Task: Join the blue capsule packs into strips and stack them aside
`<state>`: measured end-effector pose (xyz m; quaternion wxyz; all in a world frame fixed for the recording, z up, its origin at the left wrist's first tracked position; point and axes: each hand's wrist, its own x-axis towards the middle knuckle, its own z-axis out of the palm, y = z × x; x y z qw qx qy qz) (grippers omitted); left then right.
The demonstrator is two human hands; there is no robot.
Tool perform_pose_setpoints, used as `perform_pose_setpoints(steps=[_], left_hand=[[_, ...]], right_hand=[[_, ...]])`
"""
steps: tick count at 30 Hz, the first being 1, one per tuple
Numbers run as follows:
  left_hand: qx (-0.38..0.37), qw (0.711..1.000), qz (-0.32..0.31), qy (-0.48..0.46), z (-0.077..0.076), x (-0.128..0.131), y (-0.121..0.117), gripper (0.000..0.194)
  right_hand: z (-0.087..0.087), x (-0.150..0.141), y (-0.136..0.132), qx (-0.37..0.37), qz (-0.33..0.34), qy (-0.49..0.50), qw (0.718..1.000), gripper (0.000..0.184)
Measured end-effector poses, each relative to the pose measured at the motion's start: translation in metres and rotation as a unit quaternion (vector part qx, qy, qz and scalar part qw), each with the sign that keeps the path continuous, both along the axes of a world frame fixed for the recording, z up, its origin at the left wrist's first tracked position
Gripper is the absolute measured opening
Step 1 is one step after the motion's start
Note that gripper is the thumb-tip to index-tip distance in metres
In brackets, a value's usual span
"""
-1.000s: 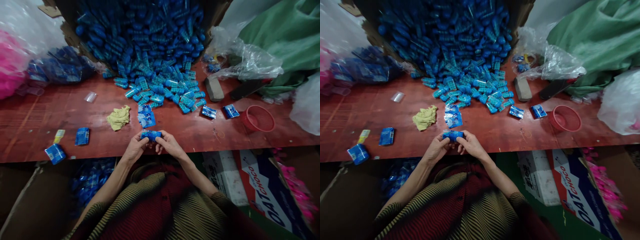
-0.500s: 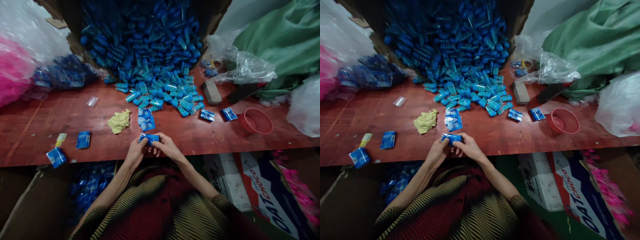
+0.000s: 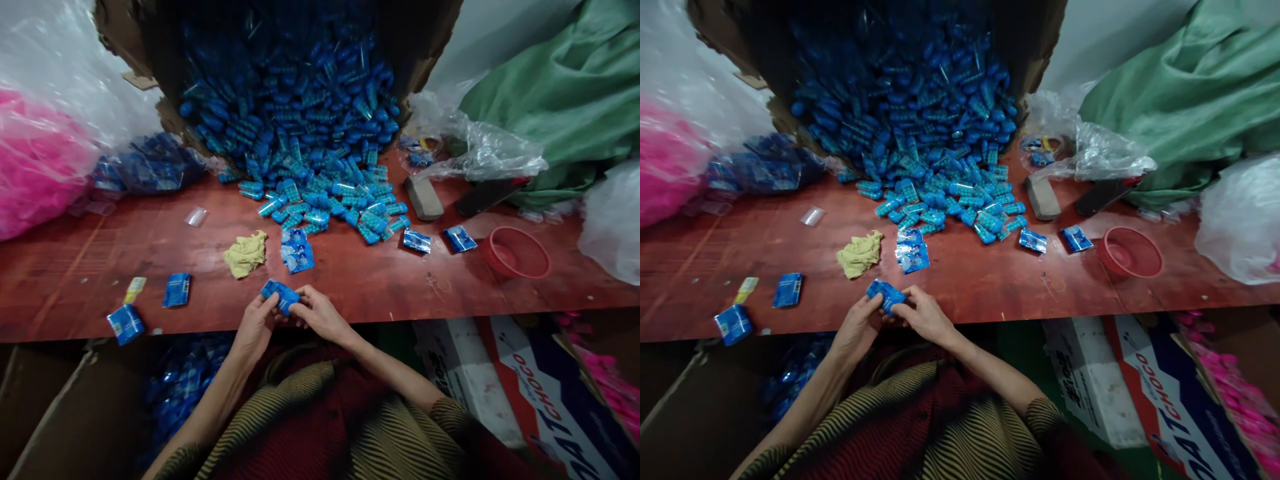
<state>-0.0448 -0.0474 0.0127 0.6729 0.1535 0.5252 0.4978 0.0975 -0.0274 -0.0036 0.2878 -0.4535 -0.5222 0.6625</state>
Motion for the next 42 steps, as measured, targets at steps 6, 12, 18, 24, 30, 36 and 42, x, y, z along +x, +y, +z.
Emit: perform_pose_setpoints(steps=[6, 12, 18, 24, 30, 36, 42], left_hand=[[-0.065, 0.968, -0.041, 0.240, 0.012, -0.106, -0.055, 0.043], [-0.209, 0.688, -0.084, 0.690, 0.011, -0.173, -0.087, 0.051], [0.113, 0.649, -0.062, 0.750, -0.010, -0.116, -0.019, 0.063], [0.160, 0.625, -0.094, 0.758, -0.051, -0.079, 0.057, 0.075], [0.133, 0.602, -0.091, 0.782, -0.064, -0.067, 0.101, 0.060], [0.117, 0.634, -0.053, 0.763, -0.057, -0.065, 0.115, 0.066], [0.206, 0.642, -0.040, 0.737, -0.057, -0.029, 0.070, 0.057]], right_hand=[[0.001, -0.006, 0.035, 0.151, 0.027, -0.095, 0.984, 0.012], [0.005, -0.058, 0.096, 0.358, 0.082, -0.256, 0.894, 0.033], [-0.015, -0.127, 0.116, 0.404, 0.116, -0.396, 0.816, 0.053], [-0.023, -0.117, 0.121, 0.406, 0.133, -0.260, 0.866, 0.038], [-0.009, -0.015, 0.098, 0.419, 0.053, -0.215, 0.881, 0.021], [-0.005, 0.034, 0.096, 0.361, 0.009, -0.399, 0.843, 0.026], [-0.024, 0.016, 0.102, 0.363, 0.067, -0.461, 0.807, 0.029]])
